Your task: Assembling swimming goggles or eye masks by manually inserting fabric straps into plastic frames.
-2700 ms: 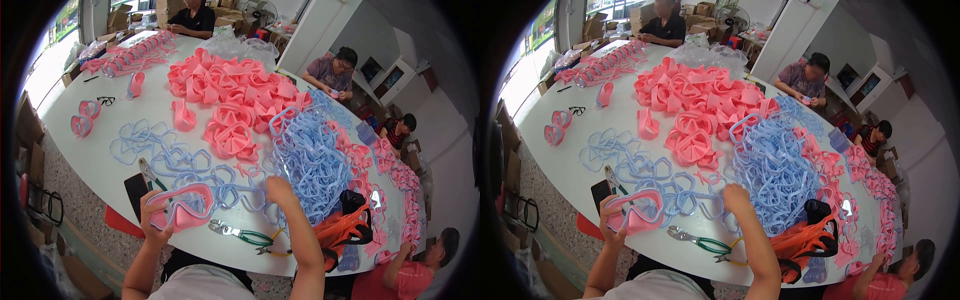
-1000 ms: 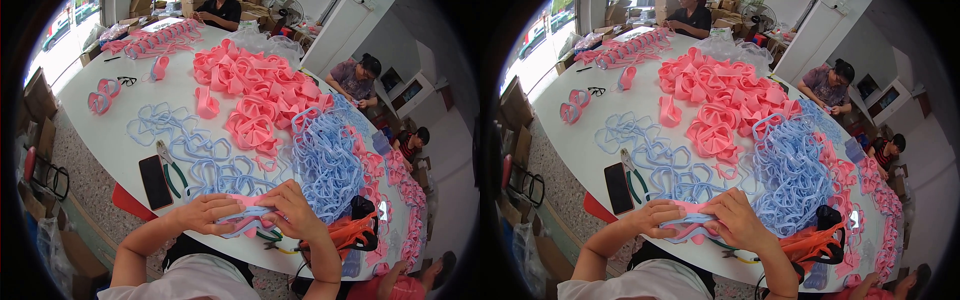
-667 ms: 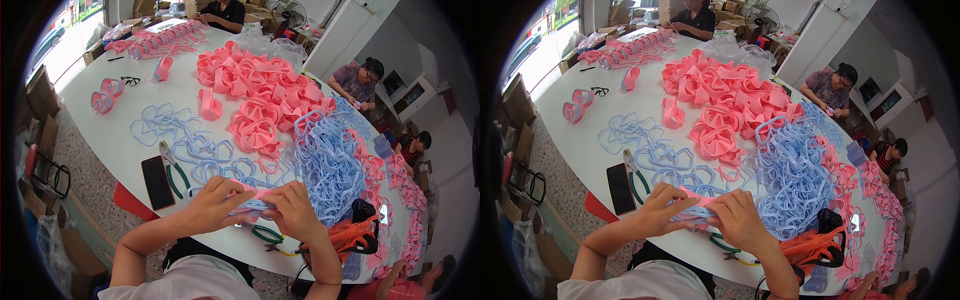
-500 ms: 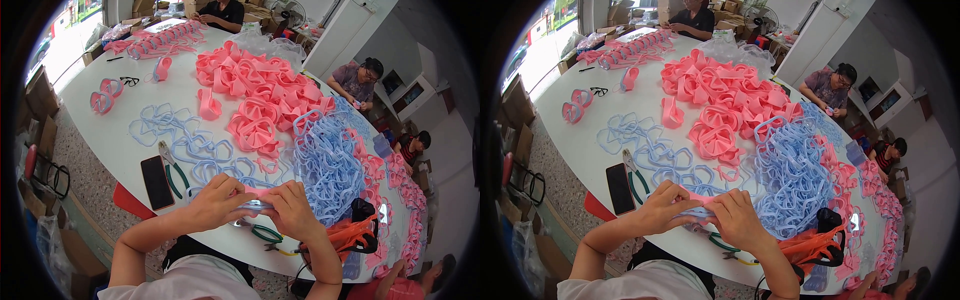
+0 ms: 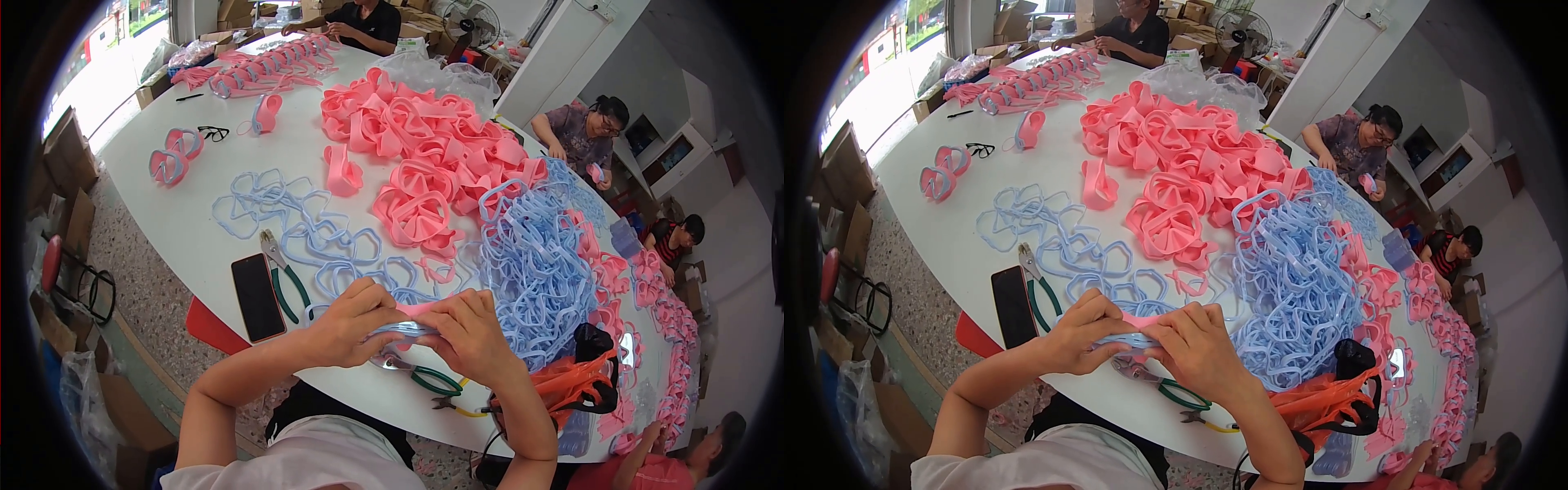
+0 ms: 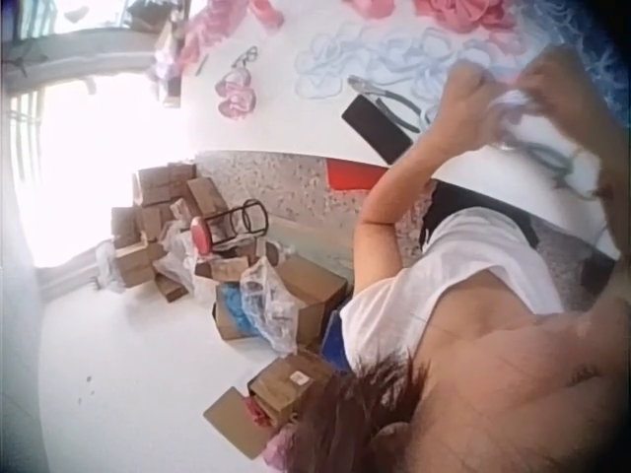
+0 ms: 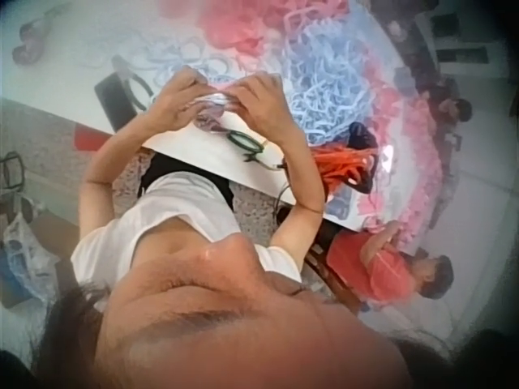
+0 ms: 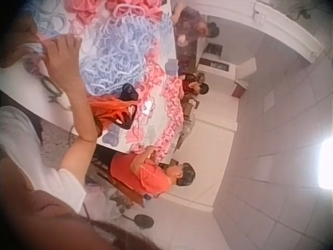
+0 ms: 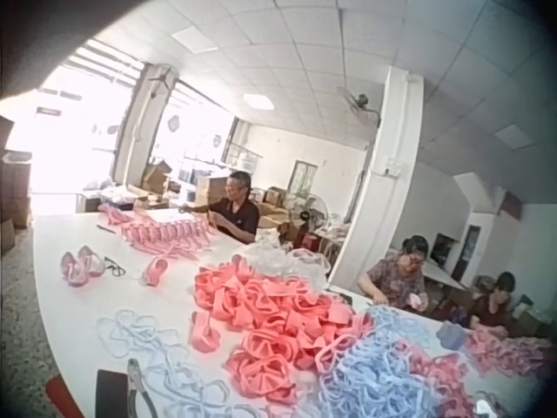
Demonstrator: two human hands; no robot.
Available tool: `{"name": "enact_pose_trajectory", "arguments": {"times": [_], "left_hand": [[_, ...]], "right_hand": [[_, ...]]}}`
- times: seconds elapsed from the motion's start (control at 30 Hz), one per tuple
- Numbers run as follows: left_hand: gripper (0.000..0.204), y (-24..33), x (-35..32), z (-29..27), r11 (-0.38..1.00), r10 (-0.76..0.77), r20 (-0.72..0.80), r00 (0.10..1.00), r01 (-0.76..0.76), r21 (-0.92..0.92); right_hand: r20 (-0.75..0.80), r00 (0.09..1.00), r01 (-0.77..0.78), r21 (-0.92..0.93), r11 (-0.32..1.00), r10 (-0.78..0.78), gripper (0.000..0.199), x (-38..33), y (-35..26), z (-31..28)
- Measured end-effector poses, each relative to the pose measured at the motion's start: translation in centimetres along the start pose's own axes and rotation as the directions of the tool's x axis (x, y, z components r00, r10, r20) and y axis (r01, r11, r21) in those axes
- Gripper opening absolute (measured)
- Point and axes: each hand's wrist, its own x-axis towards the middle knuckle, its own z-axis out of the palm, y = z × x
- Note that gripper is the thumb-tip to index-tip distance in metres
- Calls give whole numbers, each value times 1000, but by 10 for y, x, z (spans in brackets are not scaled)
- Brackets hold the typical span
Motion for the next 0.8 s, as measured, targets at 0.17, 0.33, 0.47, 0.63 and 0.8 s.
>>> {"name": "enact_pose_trajectory", "arguments": {"times": [0.17, 0.33, 0.47, 0.63, 0.8], "left_hand": [[38, 1, 1, -4, 1000, 23, 5, 1000, -24, 17], [39, -8, 2, -4, 999, 42, 8, 999, -42, 26], [37, -17, 1, -14, 997, 44, 16, 999, -45, 70], [34, -31, -11, -37, 984, -16, -61, 998, 26, 175], [34, -28, -9, -44, 979, 6, -58, 998, 6, 202]], "right_hand": [[9, 1000, -15, 22, 1000, 15, 33, 0, 2, -4], [-40, 999, -16, 31, 999, 17, 33, -3, 7, 8], [-58, 996, -64, -14, 998, 63, 32, -7, 6, 5], [391, 829, -429, -11, 903, 399, 31, -70, -14, 33], [617, 658, -311, -300, 902, 432, 39, -108, -11, 86]]}}
